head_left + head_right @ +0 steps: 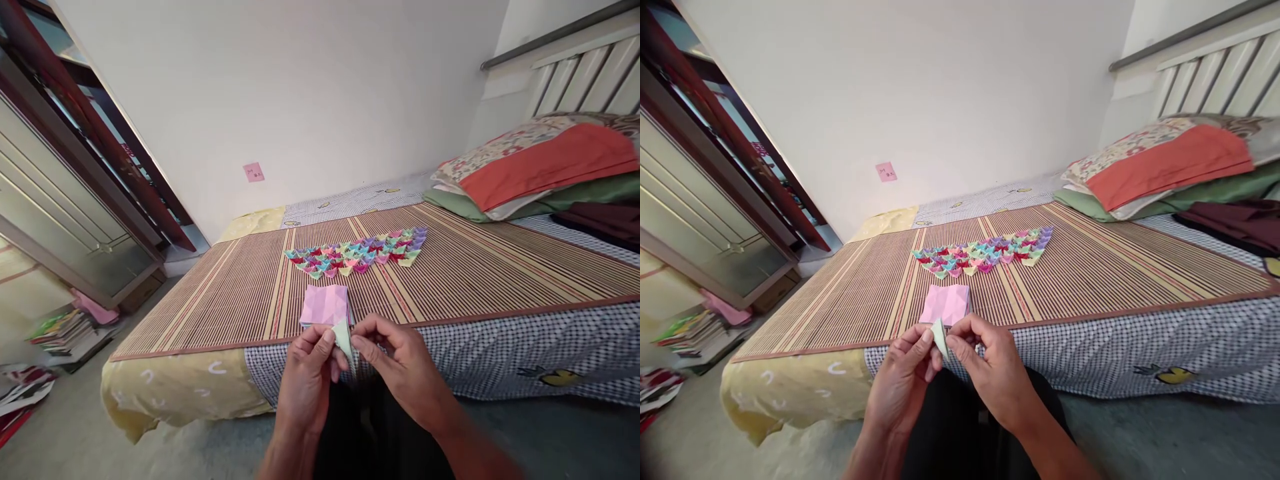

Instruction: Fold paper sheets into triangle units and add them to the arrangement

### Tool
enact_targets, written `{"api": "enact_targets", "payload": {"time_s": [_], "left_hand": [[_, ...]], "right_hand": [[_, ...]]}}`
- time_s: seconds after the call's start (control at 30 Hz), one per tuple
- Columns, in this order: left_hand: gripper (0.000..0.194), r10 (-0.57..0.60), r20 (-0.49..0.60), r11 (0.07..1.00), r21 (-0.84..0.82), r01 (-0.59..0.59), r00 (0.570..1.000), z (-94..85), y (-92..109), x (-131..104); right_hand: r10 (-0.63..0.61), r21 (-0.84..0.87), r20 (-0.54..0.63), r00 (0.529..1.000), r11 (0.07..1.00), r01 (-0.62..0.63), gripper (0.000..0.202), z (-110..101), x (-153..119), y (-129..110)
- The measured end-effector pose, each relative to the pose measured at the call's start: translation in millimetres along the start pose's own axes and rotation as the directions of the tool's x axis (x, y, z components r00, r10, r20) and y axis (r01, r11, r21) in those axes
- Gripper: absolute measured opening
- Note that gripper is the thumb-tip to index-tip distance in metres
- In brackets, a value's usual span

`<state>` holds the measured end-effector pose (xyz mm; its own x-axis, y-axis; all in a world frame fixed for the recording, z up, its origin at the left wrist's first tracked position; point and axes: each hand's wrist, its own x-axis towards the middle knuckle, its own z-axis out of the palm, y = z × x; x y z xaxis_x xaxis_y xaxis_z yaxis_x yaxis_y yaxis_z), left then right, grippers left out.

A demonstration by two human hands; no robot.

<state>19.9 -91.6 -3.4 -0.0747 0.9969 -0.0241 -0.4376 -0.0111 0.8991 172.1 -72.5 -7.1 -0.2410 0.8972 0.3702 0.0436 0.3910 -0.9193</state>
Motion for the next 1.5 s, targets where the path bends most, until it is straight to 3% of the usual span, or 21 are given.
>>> {"api": "enact_targets", "payload": {"time_s": [0.1, 0.2, 0.3, 0.43, 0.6, 0.73, 0.9, 1.1, 1.27, 1.4, 1.5], "left_hand": [[0.032, -0.019, 0.003, 1.000, -0.012, 0.019, 1.000, 3.5, -0.1, -2.0], [0.031, -0.030, 0.008, 0.999, -0.018, 0.030, 1.000, 6.7, -1.1, -3.5], [0.030, -0.010, 0.013, 1.000, -0.012, 0.010, 1.000, 8.6, -4.3, -4.7], [0.030, 0.033, 0.023, 0.997, 0.072, -0.035, 0.999, 9.3, -7.8, -10.4], [0.034, -0.020, 0.107, 0.999, 0.041, 0.016, 0.994, 13.4, -6.7, -19.6], [0.028, 0.011, 0.124, 1.000, 0.007, -0.012, 0.992, 16.2, -6.1, -19.9], [0.027, 0.004, 0.094, 1.000, 0.022, -0.006, 0.996, 11.6, -6.5, -15.3], [0.028, -0.009, 0.091, 0.999, 0.046, 0.005, 0.996, 8.5, -3.8, -14.0], [0.028, -0.014, 0.147, 0.999, 0.038, 0.009, 0.989, 9.2, -4.5, -14.8], [0.028, -0.030, 0.174, 0.999, 0.015, 0.028, 0.984, 10.2, -8.2, -15.3], [0.030, -0.012, 0.135, 1.000, 0.009, 0.011, 0.991, 8.9, -10.8, -15.0]], "right_hand": [[-0.004, 0.025, -0.009, 1.000, 1.000, 0.004, 0.013, 1.4, 0.3, 0.7], [-0.082, -0.036, -0.093, 0.992, 0.996, 0.079, 0.009, 4.6, -1.0, 2.4], [-0.220, -0.146, -0.168, 0.961, 0.970, 0.196, 0.014, 8.1, -3.8, 3.8], [-0.368, -0.217, -0.184, 0.911, 0.920, 0.328, 0.025, 11.6, -7.3, 4.9], [-0.461, -0.292, -0.228, 0.857, 0.872, 0.392, 0.030, 16.0, -7.8, 6.1], [-0.497, -0.325, -0.265, 0.826, 0.853, 0.409, 0.029, 20.8, -7.7, 6.6], [-0.450, -0.322, -0.289, 0.845, 0.877, 0.357, 0.021, 22.4, -9.9, 10.5], [-0.392, -0.296, -0.219, 0.894, 0.899, 0.322, 0.017, 19.7, -10.0, 13.3], [-0.468, -0.398, -0.149, 0.871, 0.835, 0.381, 0.023, 18.6, -8.0, 10.5], [-0.469, -0.367, -0.169, 0.867, 0.846, 0.386, 0.027, 20.0, -10.6, 11.5], [-0.445, -0.347, -0.154, 0.882, 0.860, 0.373, 0.028, 19.9, -13.1, 13.5]]}}
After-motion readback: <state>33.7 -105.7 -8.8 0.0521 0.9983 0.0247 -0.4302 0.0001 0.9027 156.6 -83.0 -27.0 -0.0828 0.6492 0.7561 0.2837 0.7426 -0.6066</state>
